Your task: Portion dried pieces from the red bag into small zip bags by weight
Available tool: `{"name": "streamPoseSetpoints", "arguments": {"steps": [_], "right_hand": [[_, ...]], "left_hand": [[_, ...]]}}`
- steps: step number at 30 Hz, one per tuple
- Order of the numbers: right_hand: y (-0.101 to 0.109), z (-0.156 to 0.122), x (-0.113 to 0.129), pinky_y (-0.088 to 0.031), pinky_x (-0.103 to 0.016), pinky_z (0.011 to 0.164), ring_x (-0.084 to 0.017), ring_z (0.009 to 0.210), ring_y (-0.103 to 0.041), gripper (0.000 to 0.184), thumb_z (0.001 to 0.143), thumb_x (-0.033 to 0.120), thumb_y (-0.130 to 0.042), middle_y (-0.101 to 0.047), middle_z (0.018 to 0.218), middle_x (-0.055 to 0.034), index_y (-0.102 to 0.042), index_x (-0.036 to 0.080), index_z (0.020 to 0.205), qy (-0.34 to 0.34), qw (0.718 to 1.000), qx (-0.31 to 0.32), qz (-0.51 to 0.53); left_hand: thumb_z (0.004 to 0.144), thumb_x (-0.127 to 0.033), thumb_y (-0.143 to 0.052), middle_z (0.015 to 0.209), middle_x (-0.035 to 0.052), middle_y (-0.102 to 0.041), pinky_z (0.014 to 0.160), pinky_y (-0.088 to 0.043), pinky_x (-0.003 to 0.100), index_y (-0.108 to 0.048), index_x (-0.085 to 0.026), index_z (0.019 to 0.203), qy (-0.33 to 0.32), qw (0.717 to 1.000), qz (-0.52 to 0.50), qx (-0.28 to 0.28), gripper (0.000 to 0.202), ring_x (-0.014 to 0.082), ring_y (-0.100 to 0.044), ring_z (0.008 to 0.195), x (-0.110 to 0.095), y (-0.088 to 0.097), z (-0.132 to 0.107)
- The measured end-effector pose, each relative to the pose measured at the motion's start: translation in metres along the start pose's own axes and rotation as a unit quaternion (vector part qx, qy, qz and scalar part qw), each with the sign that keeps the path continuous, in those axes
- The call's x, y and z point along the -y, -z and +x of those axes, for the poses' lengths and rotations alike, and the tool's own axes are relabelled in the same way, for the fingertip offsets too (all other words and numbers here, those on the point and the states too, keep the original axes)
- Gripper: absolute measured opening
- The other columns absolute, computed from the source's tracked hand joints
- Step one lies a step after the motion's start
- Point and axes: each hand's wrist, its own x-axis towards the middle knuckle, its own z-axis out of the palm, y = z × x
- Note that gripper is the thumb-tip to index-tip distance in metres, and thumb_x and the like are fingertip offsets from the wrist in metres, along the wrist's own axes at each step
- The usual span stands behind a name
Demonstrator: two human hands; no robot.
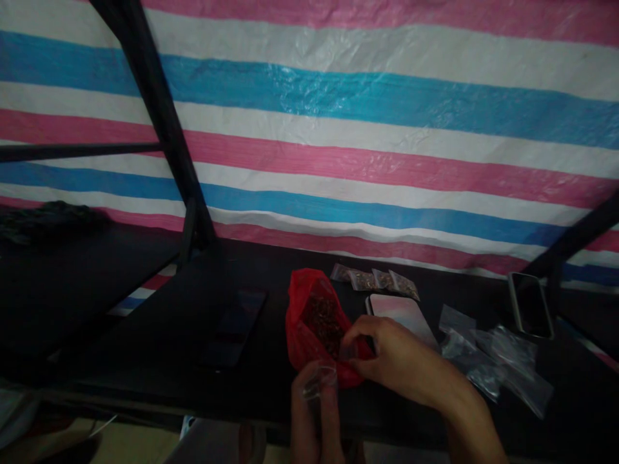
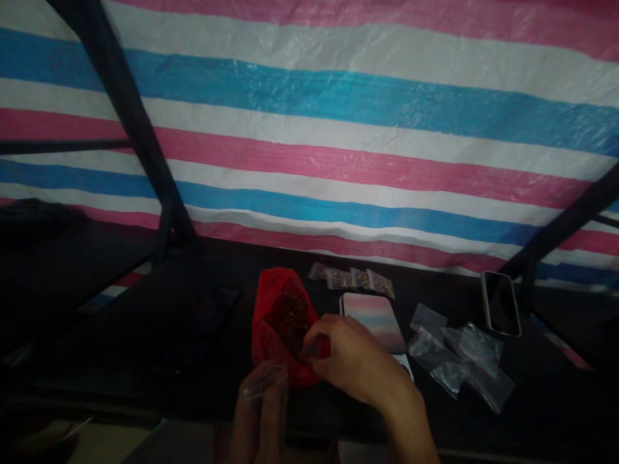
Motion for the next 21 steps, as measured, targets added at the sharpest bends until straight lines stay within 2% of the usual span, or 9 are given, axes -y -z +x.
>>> {"name": "streamPoseSetpoints", "arguments": {"steps": [3, 5, 10, 13, 18, 21], "right_hand": [[0.002, -0.006, -0.001, -0.049, -0.027, 0.067, -0.021, 0.078, -0.072, 0.029, 0.070, 0.007, -0.071, -0.081, 0.088, -0.0002, -0.083, 0.030, 0.084, -0.029, 1.000, -0.007, -0.003], [0.002, -0.005, -0.001, -0.048, -0.028, 0.065, -0.021, 0.075, -0.071, 0.025, 0.073, 0.009, -0.073, -0.080, 0.086, -0.0002, -0.083, 0.030, 0.084, -0.029, 1.000, -0.005, 0.006], [-0.011, 0.021, -0.005, -0.048, -0.033, 0.084, -0.025, 0.097, -0.071, 0.019, 0.085, 0.012, -0.074, -0.079, 0.105, -0.0065, -0.080, 0.025, 0.098, -0.017, 0.992, -0.095, -0.080], [-0.023, 0.036, -0.011, -0.047, -0.033, 0.084, -0.025, 0.099, -0.071, 0.021, 0.086, 0.010, -0.074, -0.077, 0.109, -0.0089, -0.078, 0.022, 0.102, -0.051, 0.988, -0.098, -0.111], [-0.040, 0.049, -0.012, -0.048, -0.033, 0.084, -0.024, 0.096, -0.072, 0.011, 0.091, 0.018, -0.075, -0.076, 0.107, -0.0079, -0.076, 0.022, 0.102, -0.054, 0.989, -0.129, -0.058], [-0.047, 0.053, -0.012, -0.049, -0.032, 0.085, -0.024, 0.097, -0.072, 0.012, 0.091, 0.017, -0.075, -0.077, 0.107, -0.0083, -0.076, 0.021, 0.102, -0.060, 0.990, -0.120, -0.035]], "left_hand": [[0.101, -0.063, -0.052, 0.117, 0.0101, -0.074, 0.093, -0.062, 0.038, -0.065, -0.024, 0.116, 0.000, 0.999, -0.012, -0.042, 0.044, 0.0256, -0.073, 0.107, -0.005, 0.000, 0.013], [0.101, -0.064, -0.051, 0.116, 0.0094, -0.074, 0.093, -0.062, 0.038, -0.065, -0.024, 0.114, -0.003, 0.999, -0.005, -0.051, 0.044, 0.0252, -0.073, 0.107, -0.007, 0.002, 0.017], [0.102, -0.060, -0.052, 0.113, 0.0095, -0.075, 0.090, -0.063, 0.038, -0.065, -0.023, 0.118, 0.006, 1.000, 0.018, -0.023, 0.042, 0.0260, -0.074, 0.105, -0.005, 0.007, 0.018], [0.102, -0.058, -0.051, 0.116, 0.0085, -0.076, 0.091, -0.062, 0.038, -0.066, -0.025, 0.117, 0.021, 0.999, 0.032, -0.026, 0.040, 0.0270, -0.074, 0.109, -0.006, 0.004, 0.021], [0.100, -0.059, -0.052, 0.118, 0.0087, -0.077, 0.091, -0.063, 0.041, -0.067, -0.025, 0.119, 0.069, 0.995, 0.009, -0.066, 0.042, 0.0296, -0.074, 0.112, -0.010, 0.003, 0.038], [0.101, -0.060, -0.051, 0.115, 0.0095, -0.078, 0.086, -0.064, 0.041, -0.067, -0.024, 0.119, 0.047, 0.997, 0.015, -0.057, 0.043, 0.0301, -0.076, 0.107, -0.006, 0.007, 0.050]]}}
